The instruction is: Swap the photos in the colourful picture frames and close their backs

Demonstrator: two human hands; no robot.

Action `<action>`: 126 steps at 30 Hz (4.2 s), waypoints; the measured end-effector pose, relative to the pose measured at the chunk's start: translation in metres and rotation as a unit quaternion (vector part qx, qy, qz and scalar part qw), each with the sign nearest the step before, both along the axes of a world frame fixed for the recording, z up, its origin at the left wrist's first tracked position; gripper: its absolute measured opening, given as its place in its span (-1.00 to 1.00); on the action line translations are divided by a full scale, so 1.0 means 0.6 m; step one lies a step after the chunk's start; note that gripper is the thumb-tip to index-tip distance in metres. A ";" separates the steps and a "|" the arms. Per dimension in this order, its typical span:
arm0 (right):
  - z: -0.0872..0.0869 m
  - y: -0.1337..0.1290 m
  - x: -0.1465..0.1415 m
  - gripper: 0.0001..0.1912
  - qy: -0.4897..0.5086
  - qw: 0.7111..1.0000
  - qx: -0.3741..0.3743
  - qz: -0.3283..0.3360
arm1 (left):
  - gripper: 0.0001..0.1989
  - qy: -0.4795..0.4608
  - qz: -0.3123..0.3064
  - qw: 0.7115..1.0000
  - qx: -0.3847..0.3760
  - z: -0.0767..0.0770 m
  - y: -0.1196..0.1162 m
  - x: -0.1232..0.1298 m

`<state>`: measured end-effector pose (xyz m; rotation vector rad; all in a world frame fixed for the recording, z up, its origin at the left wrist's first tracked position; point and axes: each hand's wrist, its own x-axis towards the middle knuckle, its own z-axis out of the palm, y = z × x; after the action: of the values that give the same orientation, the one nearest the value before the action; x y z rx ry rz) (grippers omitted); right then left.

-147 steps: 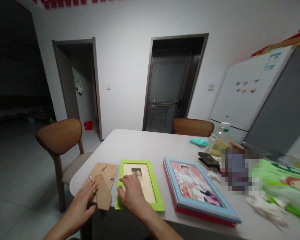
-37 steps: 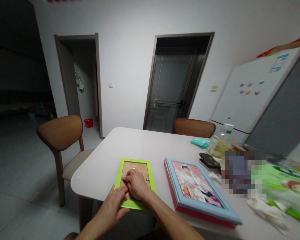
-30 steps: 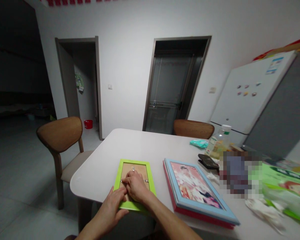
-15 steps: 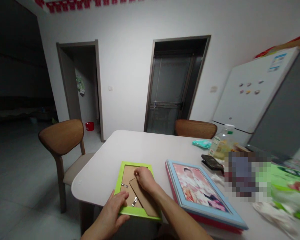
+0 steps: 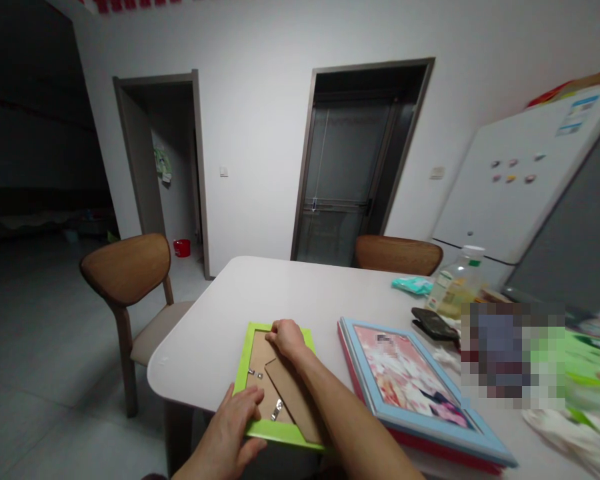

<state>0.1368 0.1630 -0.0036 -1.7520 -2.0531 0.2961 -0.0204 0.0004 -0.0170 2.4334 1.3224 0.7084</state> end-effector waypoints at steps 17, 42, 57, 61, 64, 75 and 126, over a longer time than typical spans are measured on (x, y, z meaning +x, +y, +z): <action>0.004 0.001 0.009 -0.75 0.163 0.983 0.028 -0.083 | -0.56 0.065 0.009 0.998 -0.008 0.023 -0.002 0.023; 0.106 -0.237 0.249 -0.48 0.603 0.786 -0.014 -0.135 | -0.49 -0.608 -0.065 0.761 -0.216 0.149 0.031 0.213; 0.071 -0.241 0.438 -0.61 0.346 0.921 -0.017 -0.177 | -0.58 -0.361 -0.026 0.893 -0.266 0.046 0.029 0.316; 0.060 -0.283 0.422 -0.57 0.436 0.876 -0.056 -0.198 | -0.44 -0.382 -0.045 0.881 -0.274 0.028 0.024 0.312; 0.053 -0.286 0.384 -0.55 0.470 0.861 -0.046 -0.187 | -0.40 -0.398 -0.037 0.881 -0.253 0.020 0.031 0.301; 0.044 -0.062 0.207 -0.65 0.459 0.882 0.010 -0.105 | -0.47 -0.386 0.119 0.898 -0.174 0.020 0.240 0.155; 0.227 -0.079 0.004 -0.44 0.491 0.868 -0.005 0.074 | -0.35 -0.591 -0.041 0.717 -0.367 0.266 0.169 0.102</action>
<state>0.1395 0.1157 0.1327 -1.0519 -1.3892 1.0045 0.0407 0.1020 0.1429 0.9538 0.6720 1.1169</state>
